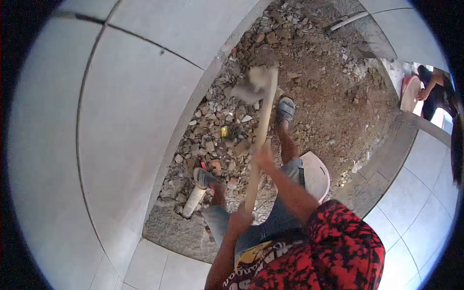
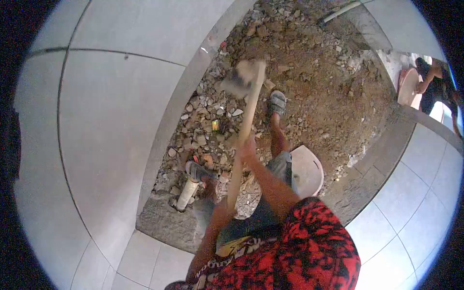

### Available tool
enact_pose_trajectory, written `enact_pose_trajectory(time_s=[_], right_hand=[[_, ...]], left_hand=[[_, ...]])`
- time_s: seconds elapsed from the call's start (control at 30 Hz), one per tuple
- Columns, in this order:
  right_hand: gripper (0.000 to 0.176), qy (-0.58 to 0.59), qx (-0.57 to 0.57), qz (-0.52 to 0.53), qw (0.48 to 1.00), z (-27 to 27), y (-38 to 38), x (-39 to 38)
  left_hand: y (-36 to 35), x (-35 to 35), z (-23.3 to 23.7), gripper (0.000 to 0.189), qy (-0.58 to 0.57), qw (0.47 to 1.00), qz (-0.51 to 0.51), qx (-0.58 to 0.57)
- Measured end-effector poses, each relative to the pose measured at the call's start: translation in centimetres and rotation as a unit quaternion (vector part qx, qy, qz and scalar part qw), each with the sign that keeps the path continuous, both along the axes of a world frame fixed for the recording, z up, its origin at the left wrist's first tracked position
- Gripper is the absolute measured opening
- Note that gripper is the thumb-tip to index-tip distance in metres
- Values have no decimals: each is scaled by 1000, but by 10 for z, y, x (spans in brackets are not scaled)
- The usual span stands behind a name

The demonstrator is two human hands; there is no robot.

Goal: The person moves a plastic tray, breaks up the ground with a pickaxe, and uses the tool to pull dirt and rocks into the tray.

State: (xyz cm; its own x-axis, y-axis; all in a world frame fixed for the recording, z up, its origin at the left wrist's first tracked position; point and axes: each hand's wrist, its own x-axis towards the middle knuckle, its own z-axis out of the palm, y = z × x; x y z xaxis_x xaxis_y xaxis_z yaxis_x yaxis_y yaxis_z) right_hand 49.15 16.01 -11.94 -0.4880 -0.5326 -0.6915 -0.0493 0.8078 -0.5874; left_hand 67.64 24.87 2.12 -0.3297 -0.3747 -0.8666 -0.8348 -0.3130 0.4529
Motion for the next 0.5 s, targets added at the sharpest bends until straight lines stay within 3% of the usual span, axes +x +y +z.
enact_pose_trajectory(time_s=[0.03, 0.1, 0.17, 0.3, 0.33, 0.37, 0.4, 0.5], right_hand=[[33, 24, -21, 10, 999, -20, -24, -26], [29, 47, -18, 32, 998, -60, -74, -72], [27, 42, 42, 40, 997, -90, -105, -94], [24, -64, 57, -102, 991, -134, -70, -68], [22, 26, 71, 72, 995, -140, -49, -56], [20, 114, 82, 248, 958, -142, -25, -46], [18, 70, 103, 230, 965, -130, -4, -35], [18, -77, 110, 71, 988, -89, 37, -1]], left_hand=[[-28, -25, -14, 62, -2, 999, -53, -10], [-58, -52, -73, 50, 112, 987, 68, -95], [-126, -86, -36, 44, 50, 991, 103, 63], [-63, -58, -53, 44, 105, 971, 200, 84], [-45, -37, -50, 46, 124, 973, 181, 71], [-26, -23, -45, 48, 144, 974, 166, 58], [-7, -13, -39, 48, 142, 973, 174, 61], [7, 12, -17, 54, 87, 996, 12, 26]])
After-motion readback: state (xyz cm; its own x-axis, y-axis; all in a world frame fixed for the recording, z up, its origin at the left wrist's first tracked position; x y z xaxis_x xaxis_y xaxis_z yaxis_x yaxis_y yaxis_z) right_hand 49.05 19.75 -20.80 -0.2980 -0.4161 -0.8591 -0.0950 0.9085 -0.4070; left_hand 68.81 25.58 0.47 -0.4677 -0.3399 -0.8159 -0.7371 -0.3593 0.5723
